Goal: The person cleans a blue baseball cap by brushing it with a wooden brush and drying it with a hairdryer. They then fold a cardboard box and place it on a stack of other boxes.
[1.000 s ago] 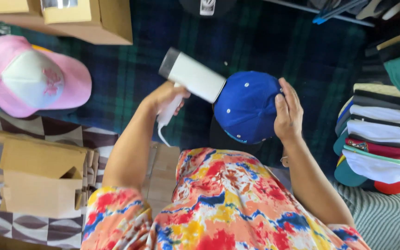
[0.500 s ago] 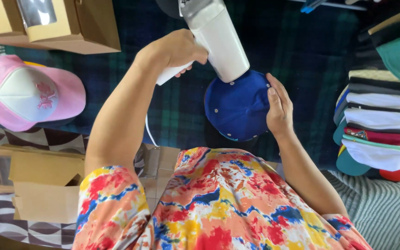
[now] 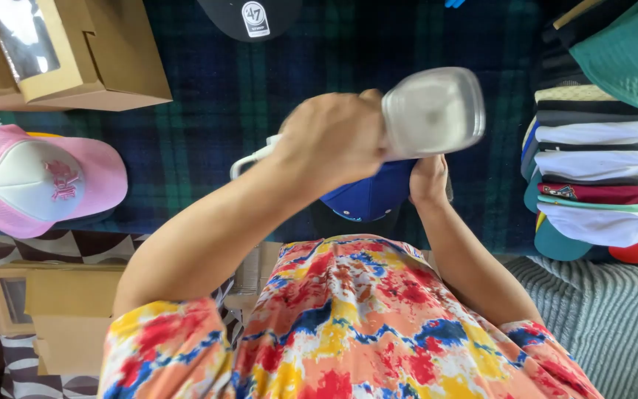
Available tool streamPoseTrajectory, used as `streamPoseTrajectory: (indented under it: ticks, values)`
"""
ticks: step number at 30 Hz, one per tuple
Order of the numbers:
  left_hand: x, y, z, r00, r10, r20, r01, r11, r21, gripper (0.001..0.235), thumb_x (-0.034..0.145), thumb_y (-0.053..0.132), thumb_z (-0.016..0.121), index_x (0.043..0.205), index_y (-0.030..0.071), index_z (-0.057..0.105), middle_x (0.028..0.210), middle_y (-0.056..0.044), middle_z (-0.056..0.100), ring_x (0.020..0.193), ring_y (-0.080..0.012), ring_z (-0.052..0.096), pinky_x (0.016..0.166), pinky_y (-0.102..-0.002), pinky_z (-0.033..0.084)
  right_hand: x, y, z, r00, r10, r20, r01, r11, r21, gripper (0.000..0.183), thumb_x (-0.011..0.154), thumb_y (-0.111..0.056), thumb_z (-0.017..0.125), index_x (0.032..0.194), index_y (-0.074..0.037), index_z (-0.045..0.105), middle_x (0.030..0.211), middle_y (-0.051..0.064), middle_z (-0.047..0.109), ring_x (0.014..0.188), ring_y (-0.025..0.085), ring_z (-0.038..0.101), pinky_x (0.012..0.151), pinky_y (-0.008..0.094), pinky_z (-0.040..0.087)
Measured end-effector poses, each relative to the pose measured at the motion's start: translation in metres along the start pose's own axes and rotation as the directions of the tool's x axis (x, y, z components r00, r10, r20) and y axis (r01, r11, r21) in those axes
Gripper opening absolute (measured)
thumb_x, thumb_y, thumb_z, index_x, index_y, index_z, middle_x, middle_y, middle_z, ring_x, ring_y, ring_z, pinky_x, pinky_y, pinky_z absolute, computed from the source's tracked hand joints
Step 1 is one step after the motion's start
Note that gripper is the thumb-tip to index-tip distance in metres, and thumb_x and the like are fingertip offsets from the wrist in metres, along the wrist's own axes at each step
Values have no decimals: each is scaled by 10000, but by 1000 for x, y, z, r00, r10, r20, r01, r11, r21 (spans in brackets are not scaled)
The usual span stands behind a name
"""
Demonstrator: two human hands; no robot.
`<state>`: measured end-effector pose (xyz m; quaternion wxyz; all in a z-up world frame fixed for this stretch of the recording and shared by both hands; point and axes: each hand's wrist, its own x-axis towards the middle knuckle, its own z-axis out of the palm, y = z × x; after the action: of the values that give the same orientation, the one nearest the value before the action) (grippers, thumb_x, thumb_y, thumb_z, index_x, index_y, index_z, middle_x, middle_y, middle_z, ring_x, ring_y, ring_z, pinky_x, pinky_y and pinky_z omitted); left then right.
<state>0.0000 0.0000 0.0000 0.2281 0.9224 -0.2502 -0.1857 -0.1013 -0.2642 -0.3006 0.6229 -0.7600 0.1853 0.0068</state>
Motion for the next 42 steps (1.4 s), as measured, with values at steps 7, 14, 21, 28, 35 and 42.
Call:
streamPoseTrajectory:
  ticks: [7,14,21,28,35,42]
  values:
    - [10,14,15,999,34,1,-34,994,101,335,731,237,679,998,36,690,748,-128,729,767,-403,757,655,-552,609,-10,-37,23,993,61,-102,-59,998,25,621,1097,-551,391,1264,-50,718,1188,196,704,1018,275,631,973,447,489]
    - [-113,2,-25,900,-435,11,435,900,31,496,771,289,646,1144,-37,663,913,-238,734,969,-474,711,842,-577,549,-77,-117,24,961,-274,-44,268,957,-108,446,1135,-338,391,1444,-82,584,1442,189,533,1380,336,465,1185,440,361]
    - [-164,31,38,881,-424,-209,384,900,-206,450,840,325,604,1119,-25,647,949,-214,696,1021,-414,687,883,-498,527,-183,-189,2,720,-338,606,262,941,214,714,884,-269,741,1482,25,486,1260,243,690,1082,340,734,877,431,614]
    - [-85,135,164,609,101,-786,-396,898,-192,373,1008,45,500,1337,-130,502,1226,-280,577,1184,-425,562,1037,-470,439,-151,-243,-56,875,-225,429,85,943,322,677,960,-343,587,1523,-3,422,1396,172,631,1233,160,619,1018,342,561]
    - [-40,52,121,795,155,-586,-156,987,49,373,964,346,677,1278,146,666,1373,-148,563,1297,-389,528,995,-526,480,-15,-108,-330,966,259,-12,-204,734,-648,397,1135,-525,605,897,-210,649,916,-8,579,926,104,522,960,327,361]
    - [5,-74,123,959,-257,-119,130,772,-622,564,1021,460,442,1435,99,572,1493,-110,576,1414,-275,498,1162,-398,366,-72,-159,-182,390,-461,797,895,394,-210,329,995,-16,639,1287,-165,623,858,52,699,755,204,681,756,403,587]
